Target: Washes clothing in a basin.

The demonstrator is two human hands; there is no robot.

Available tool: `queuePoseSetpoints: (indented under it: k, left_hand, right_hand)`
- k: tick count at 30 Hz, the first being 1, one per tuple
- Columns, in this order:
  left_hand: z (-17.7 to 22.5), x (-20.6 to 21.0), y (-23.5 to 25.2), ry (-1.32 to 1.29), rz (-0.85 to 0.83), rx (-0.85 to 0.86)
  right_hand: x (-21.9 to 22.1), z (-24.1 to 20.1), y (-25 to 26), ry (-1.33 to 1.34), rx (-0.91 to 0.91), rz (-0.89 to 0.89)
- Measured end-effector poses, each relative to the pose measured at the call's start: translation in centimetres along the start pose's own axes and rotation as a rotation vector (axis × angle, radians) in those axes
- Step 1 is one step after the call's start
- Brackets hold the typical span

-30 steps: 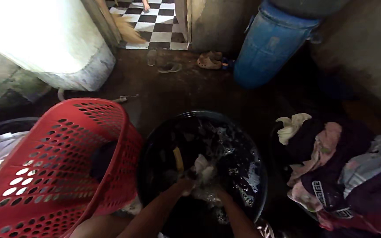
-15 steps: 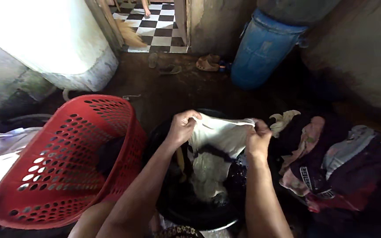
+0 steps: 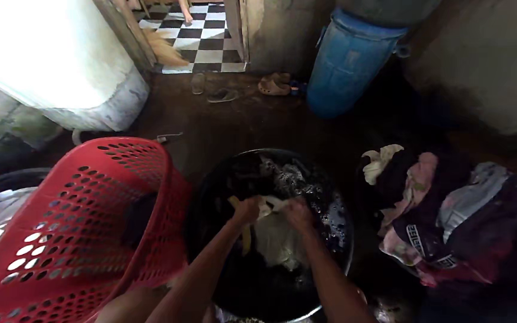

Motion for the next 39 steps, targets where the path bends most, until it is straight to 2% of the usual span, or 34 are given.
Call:
queuePoseSetpoints:
  k: [3,5,11,16,18,19,22,26,29,31,33,36,37,39]
  left_hand:
    - [-3.1,5.5,1.4,0.223,-0.197,-0.075]
    - [-4.4,7.6,1.6,0.249,-0.258,-0.091]
    - [-5.8,11.5,0.9,0.394,-0.562,-0.135]
    - [-5.3,12.9,0.7,0.377,-0.678,-0.111]
    - [-4.8,11.8,0.7,0.152,-0.577,-0.083]
    - [-4.3,10.8,0.4,0.0,-0.494,-0.085]
    - [-3.0,8.5,0.2,-0.349,-0.263,-0.007]
    - [1.8,5.3,-1.6,-0.373,-0.162,0.115]
    - [6.6,0.6,-4.8,-0.527,0.04,0.157]
    - [9.3,-2.6,-7.6,-0.685,0.156,0.161]
    - [12.4,-5.6,-10.7,-0.791,0.27,0.249]
    - [16.3,-10.0,-14.8,-0.923,0.396,0.408]
    - [16.6,-11.4,-14.8,-0.948,0.413,0.528]
    - [16.2,-15.0,-12.7,-0.987,0.374,0.923]
  right_hand:
    - [6.1,1.6,1.2,-0.123,-0.069,-0.18]
    - [8.1,2.0,0.5,-0.187,-0.114,-0.207]
    - [12.3,5.1,-0.1,-0.198,0.001,-0.46]
    - [14.5,6.8,-1.0,-0.082,0.077,-0.671]
    - [14.4,6.8,-0.9,-0.065,0.094,-0.74]
    - [14.0,6.7,-0.5,-0.017,0.095,-0.712]
    - [8.9,3.0,-0.3,0.068,0.017,-0.494]
    - [-0.6,-6.3,-4.8,0.013,-0.15,-0.411]
    - [-6.2,-10.0,-7.6,0.197,-0.328,-0.257]
    - [-9.0,-9.1,-8.5,0.543,-0.612,-0.061]
    - [-10.9,-7.1,-9.0,0.763,-0.733,-0.06]
    - [-9.3,-2.4,-7.7,0.688,-0.562,-0.157]
    - [-7.3,-0.7,-6.8,0.602,-0.477,-0.191]
    - [-2.7,1.5,-5.2,0.453,-0.325,-0.217]
Point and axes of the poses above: each hand's wrist, its own y-axis towards the middle knuckle, its own x-axis out of the palm, z = x × y, the point moved 5 cm from there along y, towards the middle knuckle, and after that the axes turned 9 degrees about -z, right-handed, at the moved point
